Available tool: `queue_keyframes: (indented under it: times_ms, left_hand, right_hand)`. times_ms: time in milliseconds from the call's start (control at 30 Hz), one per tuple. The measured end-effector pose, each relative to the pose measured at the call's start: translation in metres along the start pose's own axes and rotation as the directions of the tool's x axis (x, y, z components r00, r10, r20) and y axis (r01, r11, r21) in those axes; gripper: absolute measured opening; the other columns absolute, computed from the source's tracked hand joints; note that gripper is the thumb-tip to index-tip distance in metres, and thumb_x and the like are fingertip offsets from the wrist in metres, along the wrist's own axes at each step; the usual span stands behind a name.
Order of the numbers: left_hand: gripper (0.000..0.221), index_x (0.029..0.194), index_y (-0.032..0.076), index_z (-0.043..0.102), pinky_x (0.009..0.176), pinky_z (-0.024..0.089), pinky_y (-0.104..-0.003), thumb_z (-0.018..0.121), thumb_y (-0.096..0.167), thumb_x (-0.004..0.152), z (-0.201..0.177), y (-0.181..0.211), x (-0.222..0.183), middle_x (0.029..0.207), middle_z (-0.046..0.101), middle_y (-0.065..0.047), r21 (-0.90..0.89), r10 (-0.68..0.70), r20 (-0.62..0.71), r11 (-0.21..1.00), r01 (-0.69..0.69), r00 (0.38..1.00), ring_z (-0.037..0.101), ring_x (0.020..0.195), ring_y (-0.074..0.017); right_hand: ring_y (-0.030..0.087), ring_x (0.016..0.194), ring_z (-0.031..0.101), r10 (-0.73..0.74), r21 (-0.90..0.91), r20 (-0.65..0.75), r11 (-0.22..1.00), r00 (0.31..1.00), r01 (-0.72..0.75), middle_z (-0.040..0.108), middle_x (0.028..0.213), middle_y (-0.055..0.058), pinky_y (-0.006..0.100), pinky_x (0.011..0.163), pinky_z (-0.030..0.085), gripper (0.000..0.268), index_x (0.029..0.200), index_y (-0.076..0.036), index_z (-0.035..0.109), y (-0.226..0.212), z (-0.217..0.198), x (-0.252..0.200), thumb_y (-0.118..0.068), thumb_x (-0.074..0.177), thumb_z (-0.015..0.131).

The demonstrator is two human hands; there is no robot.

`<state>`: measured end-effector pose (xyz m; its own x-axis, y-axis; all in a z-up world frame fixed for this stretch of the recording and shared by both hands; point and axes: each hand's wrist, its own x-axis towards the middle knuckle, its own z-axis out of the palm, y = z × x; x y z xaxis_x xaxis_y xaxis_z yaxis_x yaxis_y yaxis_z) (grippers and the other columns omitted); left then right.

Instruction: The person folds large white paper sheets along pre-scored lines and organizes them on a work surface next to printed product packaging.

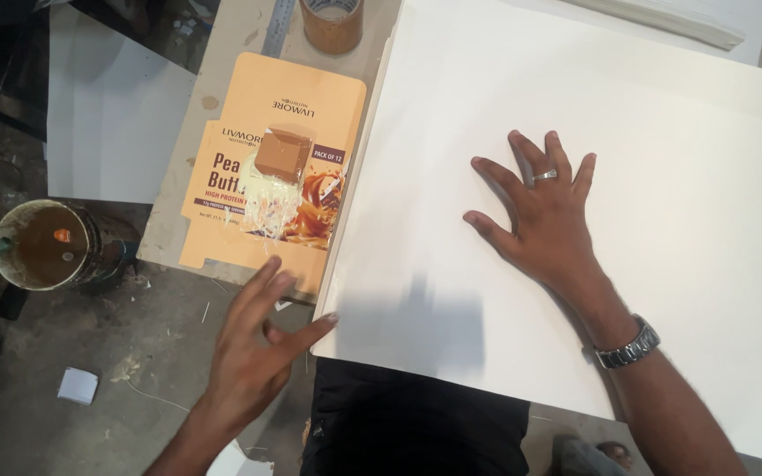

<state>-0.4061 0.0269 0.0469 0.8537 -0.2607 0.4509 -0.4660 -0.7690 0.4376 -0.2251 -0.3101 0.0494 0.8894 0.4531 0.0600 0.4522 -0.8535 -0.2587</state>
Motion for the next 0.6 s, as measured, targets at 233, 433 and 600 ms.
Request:
queue_keyframes:
  times_ms: [233,433,600]
  left_hand:
    - [0.061,0.128,0.018,0.067,0.101,0.055,-0.041,0.05,-0.012,0.077,0.01,-0.023,-0.014,0.156,0.044,-0.017,-0.489,-0.516,-0.081,0.766,0.417,0.853,0.054,0.139,-0.0422]
    - [0.048,0.13,0.01,0.071,0.118,0.04,-0.055,0.072,0.011,0.082,0.047,-0.113,0.009,0.165,0.035,-0.022,0.155,-0.371,-0.129,0.909,0.388,0.92,0.04,0.146,-0.0461]
    - [0.047,0.125,0.009,0.074,0.109,0.042,-0.06,0.073,0.023,0.079,0.069,-0.129,0.011,0.165,0.035,-0.021,0.376,-0.385,-0.071,0.844,0.382,0.92,0.039,0.141,-0.0489]
  right_hand:
    - [0.049,0.153,0.012,0.007,0.005,-0.009,1.0,1.0,-0.007,0.035,0.162,0.02,0.081,0.112,0.001,0.063,0.144,-0.027,0.059,0.0,-0.001,0.004,-0.062,0.092,0.061]
    - [0.05,0.153,0.013,-0.012,0.001,-0.023,1.0,1.0,0.012,0.035,0.162,0.02,0.082,0.112,0.002,0.063,0.145,-0.025,0.059,0.001,0.0,0.003,-0.061,0.093,0.061]
    - [0.05,0.152,0.013,0.012,0.01,-0.018,1.0,1.0,-0.012,0.036,0.162,0.02,0.082,0.111,0.002,0.062,0.143,-0.026,0.06,-0.001,-0.001,0.004,-0.062,0.092,0.061]
